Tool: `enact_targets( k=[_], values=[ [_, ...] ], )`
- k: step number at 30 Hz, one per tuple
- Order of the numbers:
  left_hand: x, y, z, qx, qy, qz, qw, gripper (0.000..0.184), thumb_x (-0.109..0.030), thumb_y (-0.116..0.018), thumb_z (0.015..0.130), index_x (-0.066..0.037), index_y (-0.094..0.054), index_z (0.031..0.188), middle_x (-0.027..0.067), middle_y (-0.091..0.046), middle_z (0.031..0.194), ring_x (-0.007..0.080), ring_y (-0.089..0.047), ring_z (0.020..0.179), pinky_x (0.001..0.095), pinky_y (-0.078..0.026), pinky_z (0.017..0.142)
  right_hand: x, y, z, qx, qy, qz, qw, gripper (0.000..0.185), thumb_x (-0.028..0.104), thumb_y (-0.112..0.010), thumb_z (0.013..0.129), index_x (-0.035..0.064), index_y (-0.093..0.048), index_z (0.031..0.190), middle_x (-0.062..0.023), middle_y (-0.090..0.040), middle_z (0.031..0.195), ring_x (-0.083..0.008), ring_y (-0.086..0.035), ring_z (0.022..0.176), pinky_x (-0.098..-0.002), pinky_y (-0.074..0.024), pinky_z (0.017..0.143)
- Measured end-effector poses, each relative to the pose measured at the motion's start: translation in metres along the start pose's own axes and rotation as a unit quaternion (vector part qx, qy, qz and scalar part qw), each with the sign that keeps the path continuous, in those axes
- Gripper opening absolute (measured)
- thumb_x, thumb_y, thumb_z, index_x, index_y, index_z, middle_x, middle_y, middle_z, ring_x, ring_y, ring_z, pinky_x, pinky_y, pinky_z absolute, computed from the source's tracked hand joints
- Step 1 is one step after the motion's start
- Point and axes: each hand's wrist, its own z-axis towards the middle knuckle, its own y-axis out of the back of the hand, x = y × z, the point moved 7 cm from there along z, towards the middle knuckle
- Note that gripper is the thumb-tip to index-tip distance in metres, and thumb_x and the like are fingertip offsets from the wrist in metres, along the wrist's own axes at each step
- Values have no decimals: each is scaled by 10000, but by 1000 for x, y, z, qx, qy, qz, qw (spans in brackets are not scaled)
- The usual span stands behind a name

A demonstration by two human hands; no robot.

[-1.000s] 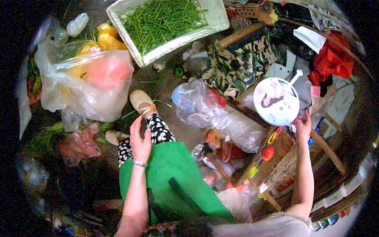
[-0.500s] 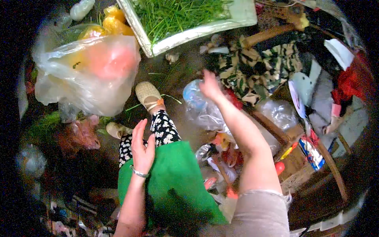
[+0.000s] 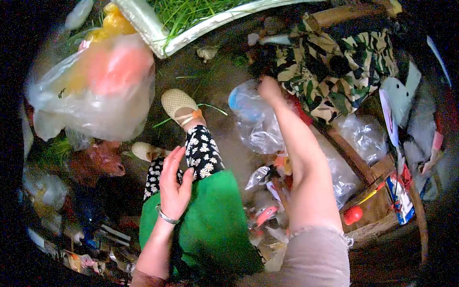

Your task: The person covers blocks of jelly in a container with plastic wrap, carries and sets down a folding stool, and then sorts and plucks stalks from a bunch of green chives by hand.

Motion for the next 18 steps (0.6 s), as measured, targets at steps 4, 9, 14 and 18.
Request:
enact_targets(
  k=[4, 9, 14, 18],
  values=[
    [-9, -11, 4, 22, -5, 2, 1000, 469, -66, -599, 823, -19, -510, 1281, 215, -512, 1284, 355, -500, 1181, 412, -377, 1002, 3, 10, 16, -88, -81, 223, 968, 415, 211, -644, 844, -22, -557, 1176, -156, -658, 1010, -249, -612, 907, -338, -464, 834],
    [-9, -17, 4, 47, 16, 5, 999, 460, -58, -603, 814, -18, -524, 1266, 218, -512, 1292, 357, -505, 1181, 409, -379, 997, 3, -26, 73, -109, -171, 489, 849, 448, 206, -659, 836, -4, -542, 1214, -101, -630, 1062, -208, -555, 925, -338, -439, 822],
    [-14, -26, 7, 50, 10, 10, 999, 436, -68, -595, 824, -20, -533, 1254, 210, -512, 1286, 354, -512, 1172, 404, -390, 989, 23, 18, -32, -170, -213, 554, 787, 301, 196, -626, 827, 12, -584, 1062, -41, -585, 886, -147, -496, 844, -294, -393, 781],
    [-38, -36, 19, 53, -23, -28, 998, 418, -51, -597, 820, -11, -544, 1232, 202, -535, 1257, 338, -526, 1161, 401, -399, 984, 23, 69, -147, -89, -104, 644, 753, 590, 250, -595, 831, -77, -443, 1298, -122, -573, 1224, -223, -534, 1120, -340, -351, 1034]
  ],
)
